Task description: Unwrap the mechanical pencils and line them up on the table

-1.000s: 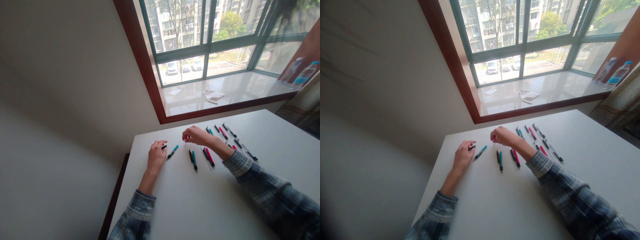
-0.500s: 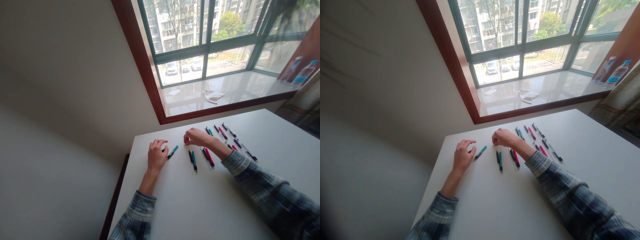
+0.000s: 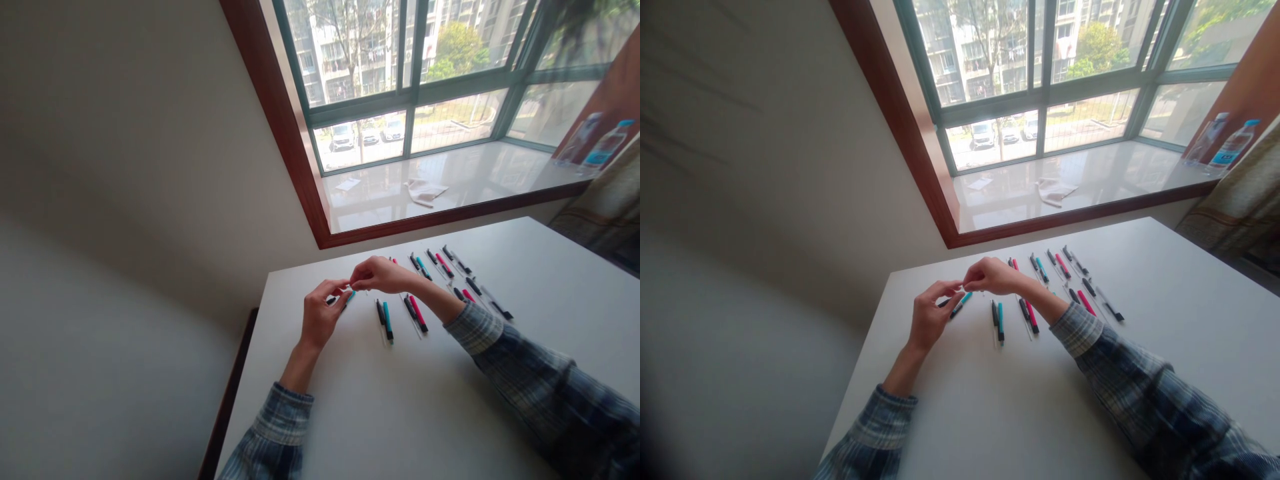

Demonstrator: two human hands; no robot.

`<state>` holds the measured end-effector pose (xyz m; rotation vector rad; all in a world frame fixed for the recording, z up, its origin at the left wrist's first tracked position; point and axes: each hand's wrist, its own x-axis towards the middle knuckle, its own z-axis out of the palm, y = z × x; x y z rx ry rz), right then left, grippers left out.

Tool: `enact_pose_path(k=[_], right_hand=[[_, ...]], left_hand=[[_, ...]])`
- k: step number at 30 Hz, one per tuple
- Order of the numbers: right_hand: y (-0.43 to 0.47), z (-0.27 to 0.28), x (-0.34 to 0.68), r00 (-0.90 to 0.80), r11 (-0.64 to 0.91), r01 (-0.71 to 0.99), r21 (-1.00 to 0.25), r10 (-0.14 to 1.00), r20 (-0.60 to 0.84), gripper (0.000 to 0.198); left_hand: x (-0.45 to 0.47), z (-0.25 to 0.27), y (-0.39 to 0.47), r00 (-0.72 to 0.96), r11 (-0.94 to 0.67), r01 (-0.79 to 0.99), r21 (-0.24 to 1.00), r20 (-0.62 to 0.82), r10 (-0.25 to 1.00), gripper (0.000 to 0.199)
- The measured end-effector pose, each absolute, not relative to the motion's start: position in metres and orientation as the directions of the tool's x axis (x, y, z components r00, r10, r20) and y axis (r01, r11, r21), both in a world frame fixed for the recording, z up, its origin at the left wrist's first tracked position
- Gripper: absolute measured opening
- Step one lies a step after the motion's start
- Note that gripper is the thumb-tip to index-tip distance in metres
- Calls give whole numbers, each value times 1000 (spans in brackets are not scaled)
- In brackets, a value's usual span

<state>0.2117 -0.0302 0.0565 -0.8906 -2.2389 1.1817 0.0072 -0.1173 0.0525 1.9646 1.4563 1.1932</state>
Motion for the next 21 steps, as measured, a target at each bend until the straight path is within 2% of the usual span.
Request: enact_pose_path(k=[7,9,12,14,21], right_hand=[[-38,62,208,-686,384,290,-876,722,90,12],[-39,62,209,-653,455,400,-796,751,101,10],[-39,59,210,-600,568,633,-526,789,131,17],[-38,54,210,-590,588,704,-398,797,134,22],[-39,47,207,-579,582,742,-332,807,121,14]], left_hand=[[8,49,-116,46,-276,477,835,290,956,19],[9,47,-114,15,-248,480,841,275,961,19],[10,46,-112,-24,-240,477,846,285,958,17],[11,46,-112,-50,-238,472,849,296,954,17],[11,45,-109,-100,-245,467,850,326,940,16]])
